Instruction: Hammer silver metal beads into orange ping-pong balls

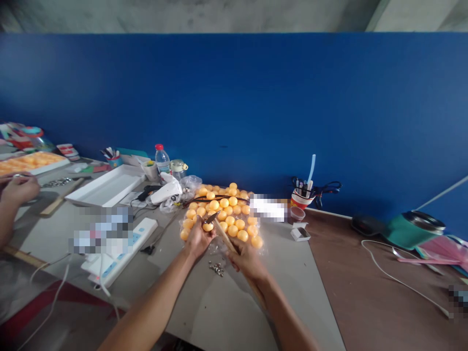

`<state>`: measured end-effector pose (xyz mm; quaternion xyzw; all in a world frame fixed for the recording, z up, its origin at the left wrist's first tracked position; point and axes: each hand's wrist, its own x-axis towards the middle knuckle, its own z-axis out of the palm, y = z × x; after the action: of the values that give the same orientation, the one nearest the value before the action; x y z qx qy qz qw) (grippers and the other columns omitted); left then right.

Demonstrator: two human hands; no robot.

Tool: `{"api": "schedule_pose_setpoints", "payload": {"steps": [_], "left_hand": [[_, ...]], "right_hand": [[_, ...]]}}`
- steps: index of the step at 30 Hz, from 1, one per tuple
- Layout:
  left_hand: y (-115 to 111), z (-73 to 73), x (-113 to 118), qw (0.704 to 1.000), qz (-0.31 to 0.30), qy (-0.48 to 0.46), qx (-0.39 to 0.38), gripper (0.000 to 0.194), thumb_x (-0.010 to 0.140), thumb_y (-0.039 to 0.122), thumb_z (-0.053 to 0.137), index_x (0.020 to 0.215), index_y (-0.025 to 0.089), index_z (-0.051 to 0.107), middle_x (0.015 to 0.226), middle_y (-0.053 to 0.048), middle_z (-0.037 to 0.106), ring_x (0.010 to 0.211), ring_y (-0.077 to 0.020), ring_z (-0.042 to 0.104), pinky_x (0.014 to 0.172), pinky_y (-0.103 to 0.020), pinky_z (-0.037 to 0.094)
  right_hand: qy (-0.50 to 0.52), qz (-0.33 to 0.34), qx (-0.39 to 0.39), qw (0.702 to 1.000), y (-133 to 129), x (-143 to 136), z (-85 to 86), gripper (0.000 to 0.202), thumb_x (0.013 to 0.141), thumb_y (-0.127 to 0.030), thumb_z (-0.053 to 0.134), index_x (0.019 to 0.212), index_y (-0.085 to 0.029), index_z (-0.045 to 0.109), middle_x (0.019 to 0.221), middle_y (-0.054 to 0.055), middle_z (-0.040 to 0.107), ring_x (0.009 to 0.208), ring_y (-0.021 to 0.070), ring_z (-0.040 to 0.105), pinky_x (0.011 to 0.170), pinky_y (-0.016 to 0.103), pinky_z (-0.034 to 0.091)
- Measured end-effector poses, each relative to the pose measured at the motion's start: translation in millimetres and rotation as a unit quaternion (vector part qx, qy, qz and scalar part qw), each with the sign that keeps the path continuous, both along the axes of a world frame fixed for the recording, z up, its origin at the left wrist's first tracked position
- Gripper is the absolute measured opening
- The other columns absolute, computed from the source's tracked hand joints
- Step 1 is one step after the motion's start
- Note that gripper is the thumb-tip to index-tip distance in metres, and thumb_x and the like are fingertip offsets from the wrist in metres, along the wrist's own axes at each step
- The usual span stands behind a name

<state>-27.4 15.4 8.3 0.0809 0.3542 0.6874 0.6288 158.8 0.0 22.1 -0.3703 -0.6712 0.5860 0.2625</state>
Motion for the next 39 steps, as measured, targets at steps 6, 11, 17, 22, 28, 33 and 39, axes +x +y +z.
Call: {"api": "schedule_pose_setpoints", "payload": {"steps": [6,11,17,22,28,33,39], "left_hand": [[1.5,-0.5,1.1,1.0,0.005,0.018,0.0,0.036,0.086,0.056,0.061,0.089,0.021,0.05,0.07,0.0,0.057,0.051,-0.0114,0.047,0.048,-0.025,0.033],[1.3,-0.2,2.7,0.999,0.007,0.031,0.018,0.039,0.084,0.058,0.063,0.086,0.021,0.049,0.066,0.001,0.057,0.048,-0.0108,0.047,0.045,-0.024,0.031],[0.9,-2.4,1.8,0.998,-0.008,0.052,0.037,0.043,0.082,0.062,0.061,0.083,0.021,0.05,0.066,-0.001,0.059,0.048,-0.0113,0.047,0.046,-0.025,0.033],[1.9,-5.2,0.9,0.998,-0.008,0.04,0.038,0.045,0.084,0.063,0.058,0.092,0.019,0.054,0.067,-0.002,0.059,0.049,-0.0117,0.048,0.047,-0.025,0.034],[3.3,-3.0,1.0,0.999,0.0,0.033,0.007,0.041,0.091,0.061,0.049,0.087,0.02,0.052,0.066,-0.003,0.058,0.05,-0.0135,0.047,0.048,-0.026,0.034],[2.3,-2.2,0.1,1.0,-0.009,0.021,0.02,0.041,0.091,0.06,0.05,0.09,0.019,0.054,0.068,-0.003,0.058,0.05,-0.0135,0.048,0.048,-0.026,0.037],[0.8,-4.5,-1.2,1.0,-0.014,0.009,0.013,0.039,0.09,0.059,0.053,0.09,0.02,0.054,0.073,-0.004,0.06,0.053,-0.0126,0.051,0.049,-0.025,0.04]], "right_hand": [[0.009,0.002,0.002,1.0,0.3,1.1,-1.0,0.02,0.08,-0.033,0.058,0.092,-0.017,0.059,0.055,-0.008,0.047,0.043,0.0067,0.04,0.044,0.02,0.035],[-0.019,-0.006,0.015,1.0,1.1,0.3,-0.6,0.018,0.077,-0.033,0.062,0.086,-0.018,0.06,0.054,-0.008,0.046,0.043,0.0072,0.041,0.043,0.02,0.035],[-0.002,-0.025,0.001,1.0,2.9,2.1,-2.6,0.023,0.08,-0.034,0.061,0.097,-0.018,0.058,0.055,-0.009,0.048,0.043,0.0072,0.041,0.043,0.02,0.035],[-0.012,-0.015,-0.007,1.0,3.8,2.1,-3.1,0.016,0.078,-0.032,0.061,0.087,-0.019,0.057,0.054,-0.008,0.048,0.041,0.0069,0.04,0.042,0.02,0.034],[-0.018,-0.012,-0.006,1.0,2.6,1.1,-0.2,0.019,0.078,-0.033,0.06,0.09,-0.018,0.058,0.053,-0.009,0.048,0.041,0.0068,0.041,0.043,0.02,0.034],[-0.013,-0.018,-0.009,1.0,2.3,1.2,-0.5,0.017,0.078,-0.03,0.058,0.09,-0.018,0.058,0.053,-0.008,0.049,0.041,0.0066,0.042,0.042,0.019,0.035],[-0.021,-0.023,-0.013,0.999,4.3,0.7,-5.9,0.015,0.077,-0.032,0.06,0.085,-0.019,0.056,0.052,-0.009,0.048,0.04,0.0065,0.042,0.041,0.019,0.034]]}}
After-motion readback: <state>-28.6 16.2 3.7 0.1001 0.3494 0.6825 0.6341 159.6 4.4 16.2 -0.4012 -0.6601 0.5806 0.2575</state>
